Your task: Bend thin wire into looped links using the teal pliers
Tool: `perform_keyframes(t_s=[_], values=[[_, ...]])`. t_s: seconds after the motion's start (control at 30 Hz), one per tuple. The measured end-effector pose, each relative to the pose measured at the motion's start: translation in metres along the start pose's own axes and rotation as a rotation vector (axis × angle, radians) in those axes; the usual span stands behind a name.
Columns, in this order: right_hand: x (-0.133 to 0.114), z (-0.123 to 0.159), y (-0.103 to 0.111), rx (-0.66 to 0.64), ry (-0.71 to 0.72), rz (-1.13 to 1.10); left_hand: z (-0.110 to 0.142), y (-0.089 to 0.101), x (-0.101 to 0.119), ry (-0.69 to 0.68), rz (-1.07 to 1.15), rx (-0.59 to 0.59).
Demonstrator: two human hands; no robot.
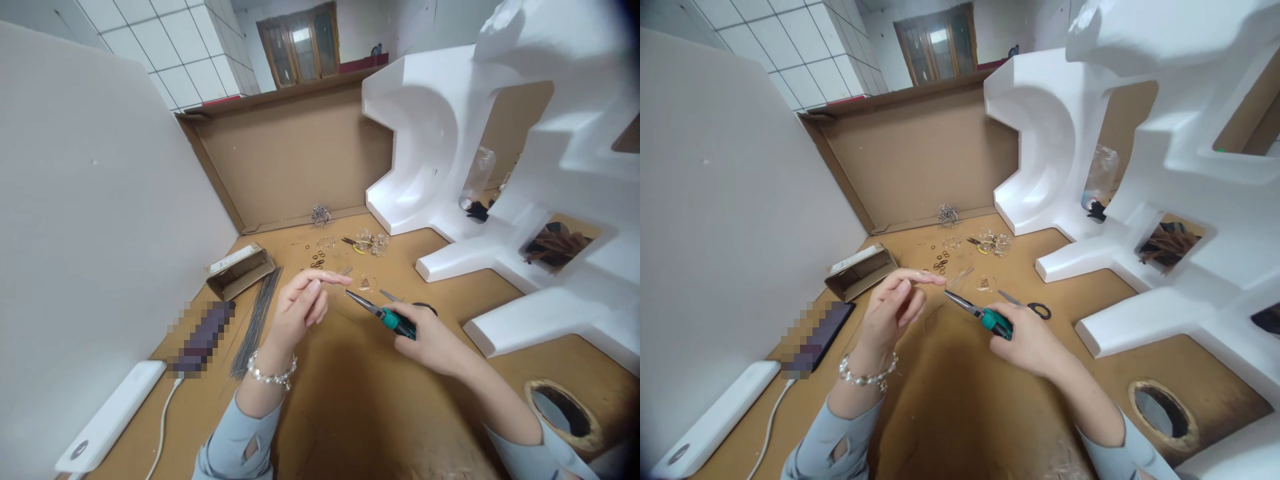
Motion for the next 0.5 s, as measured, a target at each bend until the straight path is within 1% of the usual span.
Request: perform_keyframes(t_s=[0.07, 0.13, 0.23, 0.37, 0.5], values=[[0.002, -0.002, -0.002, -0.058, 0.016, -0.087, -0.002, 0.005, -0.001, 0.002, 0.107, 0.096], [0.003, -0.003, -0.004, -0.102, 0.022, -0.150, -0.004, 0.009, -0.004, 0.038, 0.203, 0.174], [0.004, -0.004, -0.007, -0.134, 0.024, -0.185, -0.004, 0.011, -0.010, 0.114, 0.314, 0.248], [0.004, -0.004, -0.010, -0.131, 0.029, -0.190, -0.004, 0.006, -0.019, 0.200, 0.419, 0.284], [0.004, -0.004, -0.011, -0.140, 0.020, -0.219, -0.003, 0.002, -0.024, 0.227, 0.456, 0.277]])
Point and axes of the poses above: each hand's wrist, its own z-axis away from the middle knuckle, its own y-axis out of the back of the hand, x = y × z, the point moved 5 cm from there along -z, towards the middle knuckle, and after that the axes turned 12 degrees about -y, right-handed, at the moved point
